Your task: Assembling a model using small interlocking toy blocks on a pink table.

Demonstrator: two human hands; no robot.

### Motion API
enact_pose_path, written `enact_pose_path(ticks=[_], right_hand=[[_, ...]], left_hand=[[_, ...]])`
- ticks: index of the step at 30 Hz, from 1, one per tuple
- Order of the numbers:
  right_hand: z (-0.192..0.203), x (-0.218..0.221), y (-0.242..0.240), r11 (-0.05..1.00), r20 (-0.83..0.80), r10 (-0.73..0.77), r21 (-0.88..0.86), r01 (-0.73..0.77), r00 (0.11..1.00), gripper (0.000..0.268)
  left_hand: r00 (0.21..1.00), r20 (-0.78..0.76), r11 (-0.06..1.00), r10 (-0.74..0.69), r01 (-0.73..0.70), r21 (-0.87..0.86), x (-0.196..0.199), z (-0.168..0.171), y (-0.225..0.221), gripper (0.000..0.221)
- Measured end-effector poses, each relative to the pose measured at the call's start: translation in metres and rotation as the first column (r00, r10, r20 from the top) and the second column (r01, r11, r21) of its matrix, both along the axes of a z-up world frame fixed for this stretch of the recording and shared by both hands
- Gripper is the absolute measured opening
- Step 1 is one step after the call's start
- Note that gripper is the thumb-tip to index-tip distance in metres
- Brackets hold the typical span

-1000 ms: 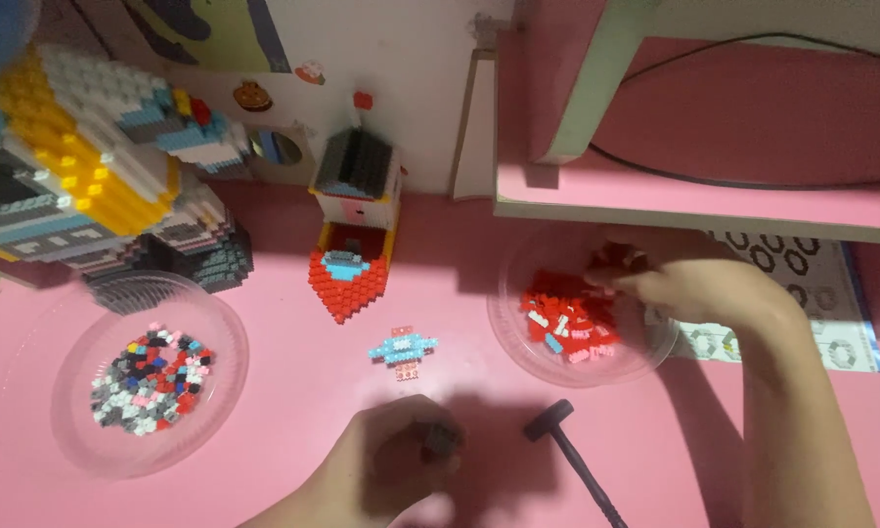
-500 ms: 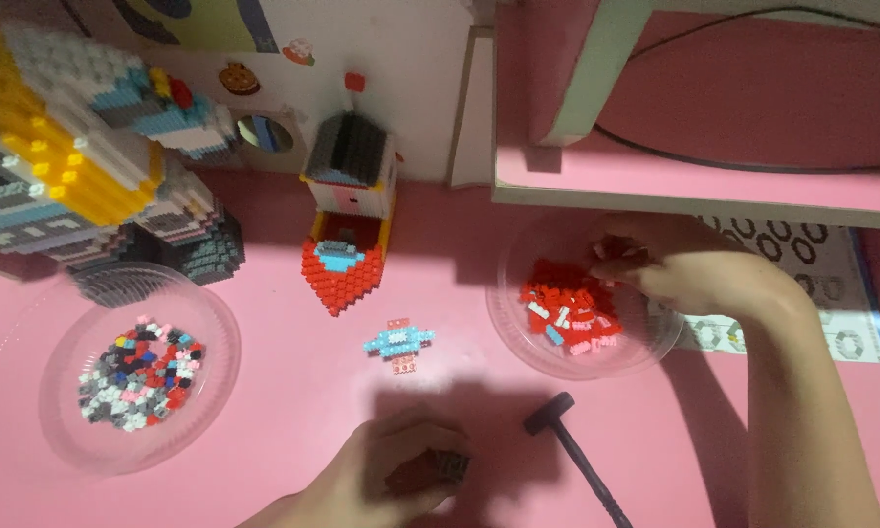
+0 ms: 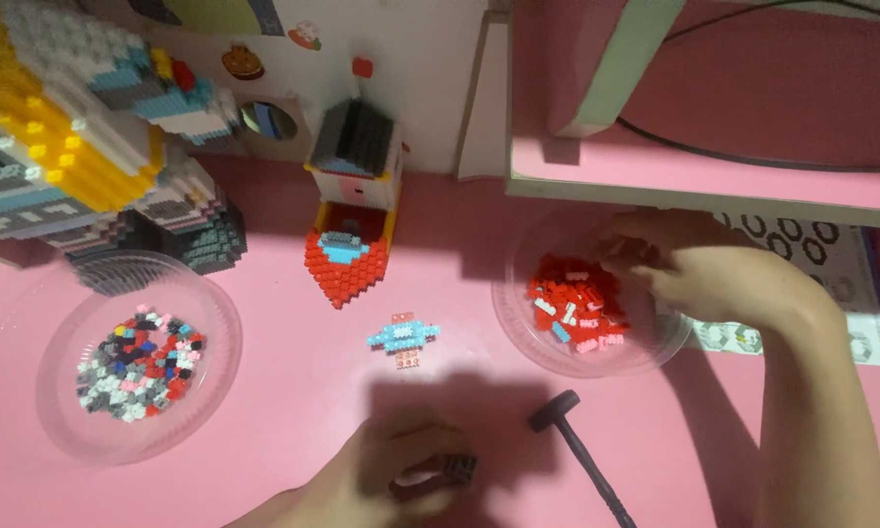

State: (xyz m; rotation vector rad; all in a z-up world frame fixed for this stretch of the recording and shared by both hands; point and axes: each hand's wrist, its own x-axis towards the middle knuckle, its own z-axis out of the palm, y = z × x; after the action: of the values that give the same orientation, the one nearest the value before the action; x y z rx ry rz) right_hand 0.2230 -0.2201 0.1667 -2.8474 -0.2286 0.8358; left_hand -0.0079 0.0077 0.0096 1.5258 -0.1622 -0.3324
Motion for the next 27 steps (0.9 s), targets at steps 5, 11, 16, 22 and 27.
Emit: enact_pose_path(ticks=[5, 11, 16, 22, 27], right_hand=[[0.015, -0.01, 0.019, 0.998, 0.04, -0.057, -0.021, 0.058, 0.998, 0.04], [-0.011, -0.002, 0.018, 0.991, 0.03, 0.122, -0.055, -0.12, 0.992, 0.052], [-0.024, -0.001, 0.024, 0.984, 0.032, 0.177, -0.008, -0.177, 0.984, 0.042], [-0.057, 0.013, 0.011, 0.971, 0.092, 0.226, 0.061, -0.232, 0.97, 0.035], [-0.11, 0.053, -0.027, 0.947, 0.167, 0.298, 0.068, -0.313, 0.94, 0.037]], left_hand=[[0.846, 0.52, 0.98, -0.12, 0.019, 0.196, 0.001, 0.023, 0.002, 0.028], [0.841, 0.53, 0.994, 0.108, -0.106, -0.035, 0.01, 0.088, -0.003, 0.057], [0.868, 0.493, 0.909, 0.063, -0.254, 0.33, -0.005, -0.006, -0.003, 0.015], [0.61, 0.79, 0.838, -0.059, -0.399, 0.371, -0.004, -0.024, 0.005, 0.023], [0.634, 0.765, 0.841, -0.115, -0.348, 0.415, -0.005, -0.023, 0.007, 0.018]])
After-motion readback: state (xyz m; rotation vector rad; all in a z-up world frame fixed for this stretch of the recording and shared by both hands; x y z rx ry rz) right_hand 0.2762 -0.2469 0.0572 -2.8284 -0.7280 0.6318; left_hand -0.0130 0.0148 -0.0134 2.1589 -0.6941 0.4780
